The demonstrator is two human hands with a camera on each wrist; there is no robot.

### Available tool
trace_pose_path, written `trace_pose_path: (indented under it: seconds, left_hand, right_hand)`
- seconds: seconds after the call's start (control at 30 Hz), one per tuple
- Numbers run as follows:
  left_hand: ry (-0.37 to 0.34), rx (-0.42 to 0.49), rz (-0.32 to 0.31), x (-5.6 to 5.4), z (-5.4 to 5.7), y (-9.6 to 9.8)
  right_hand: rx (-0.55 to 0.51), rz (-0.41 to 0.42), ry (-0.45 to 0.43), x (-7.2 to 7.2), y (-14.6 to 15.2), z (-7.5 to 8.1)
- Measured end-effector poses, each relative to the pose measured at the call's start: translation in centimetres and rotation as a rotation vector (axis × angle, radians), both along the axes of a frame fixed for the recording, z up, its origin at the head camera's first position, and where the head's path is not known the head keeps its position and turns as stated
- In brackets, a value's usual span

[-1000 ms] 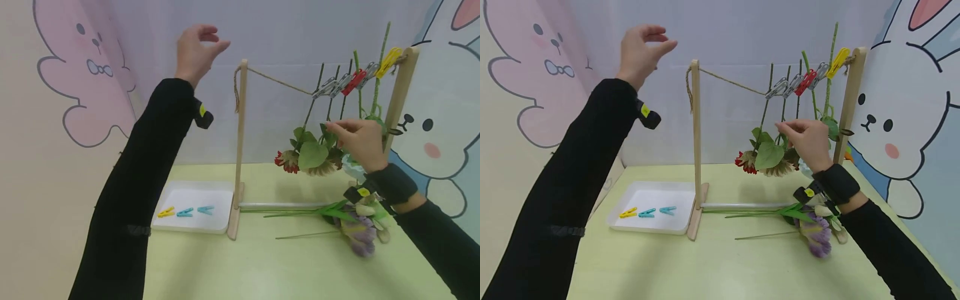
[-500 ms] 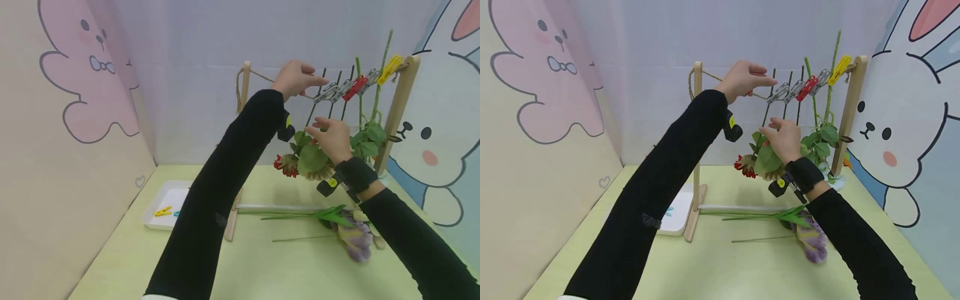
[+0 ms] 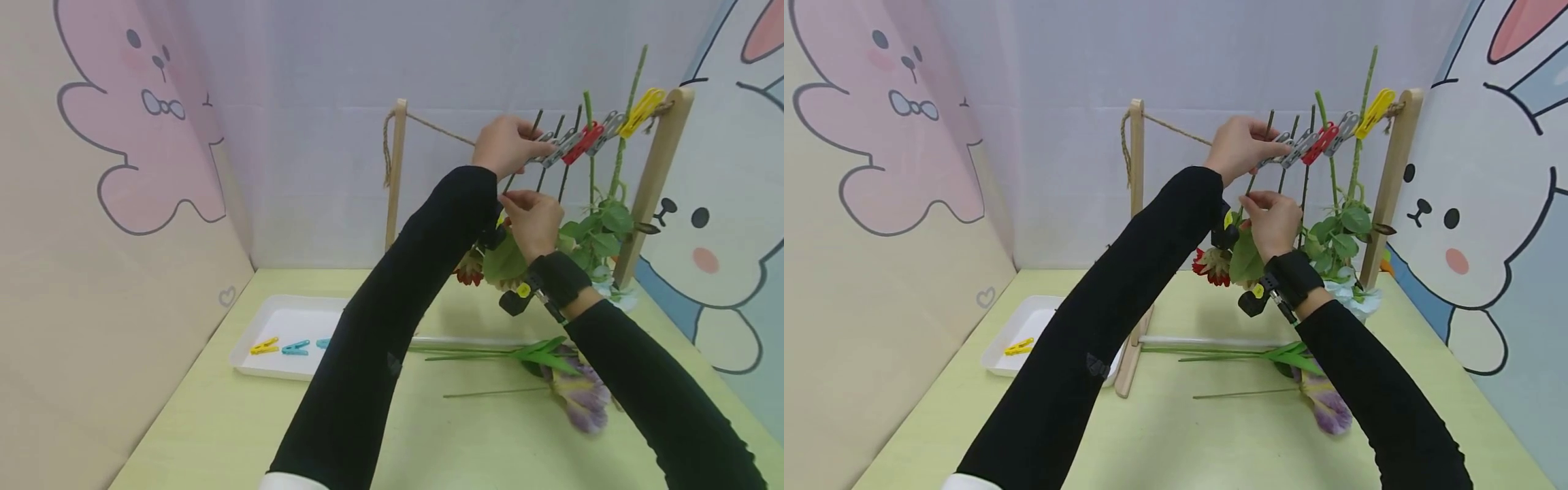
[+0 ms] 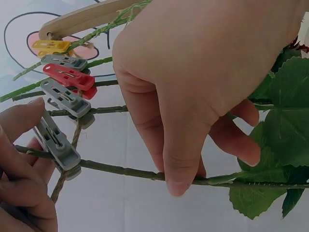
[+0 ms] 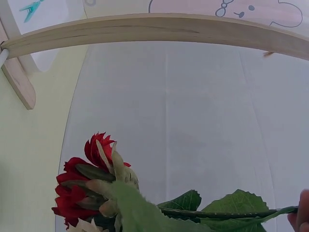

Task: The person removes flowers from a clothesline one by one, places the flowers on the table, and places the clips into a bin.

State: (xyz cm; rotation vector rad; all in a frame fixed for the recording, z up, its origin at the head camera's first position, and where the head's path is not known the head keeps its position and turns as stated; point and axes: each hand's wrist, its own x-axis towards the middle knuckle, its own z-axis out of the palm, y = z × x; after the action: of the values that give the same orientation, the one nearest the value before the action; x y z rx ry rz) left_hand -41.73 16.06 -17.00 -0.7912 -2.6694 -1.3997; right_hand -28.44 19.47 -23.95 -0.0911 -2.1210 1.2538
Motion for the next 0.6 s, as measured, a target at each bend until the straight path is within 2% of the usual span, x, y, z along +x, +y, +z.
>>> trace_pose_path:
  seconds: [0.07, 0.1, 0.17, 0.3, 0.33, 0.4, 0.5, 0.57, 0.6]
  left_hand:
    - [0.012, -0.015, 0.001, 1.1, 0.7, -0.6]
    - [0.028, -0.012, 0.006, 0.8, 0.6, -0.5]
    - [0.048, -0.033, 0.019, 2.4, 1.5, -1.3]
    - [0.126, -0.116, 0.066, 7.6, 3.7, -3.0]
    - [0.152, -0.151, 0.075, 9.7, 4.5, -3.8]
    - [0.19, -0.19, 0.094, 11.6, 5.1, -4.3]
    - [0.243, -0.217, 0.113, 13.1, 5.4, -4.8]
    - [0.276, -0.223, 0.128, 13.0, 5.3, -4.8]
    - [0.292, -0.22, 0.133, 12.3, 5.0, -4.5]
  right_hand:
    - [-0.006, 0.0, 0.0, -0.1, -0.1, 0.0]
    - [-0.006, -0.003, 0.0, -0.1, -0.1, 0.1]
    - [-0.01, -0.004, 0.006, -0.2, -0.1, 0.1]
    - [-0.023, -0.003, 0.035, -0.2, 0.0, 0.3]
    - [-0.025, 0.0, 0.04, -0.1, 0.0, 0.3]
    - [-0.012, 0.005, 0.041, 0.0, 0.0, 0.3]
    - [0.036, -0.004, 0.023, 0.2, 0.0, 0.4]
    - [0.076, -0.019, 0.003, 0.2, -0.1, 0.4]
    - [0.089, -0.029, -0.002, 0.2, -0.2, 0.4]
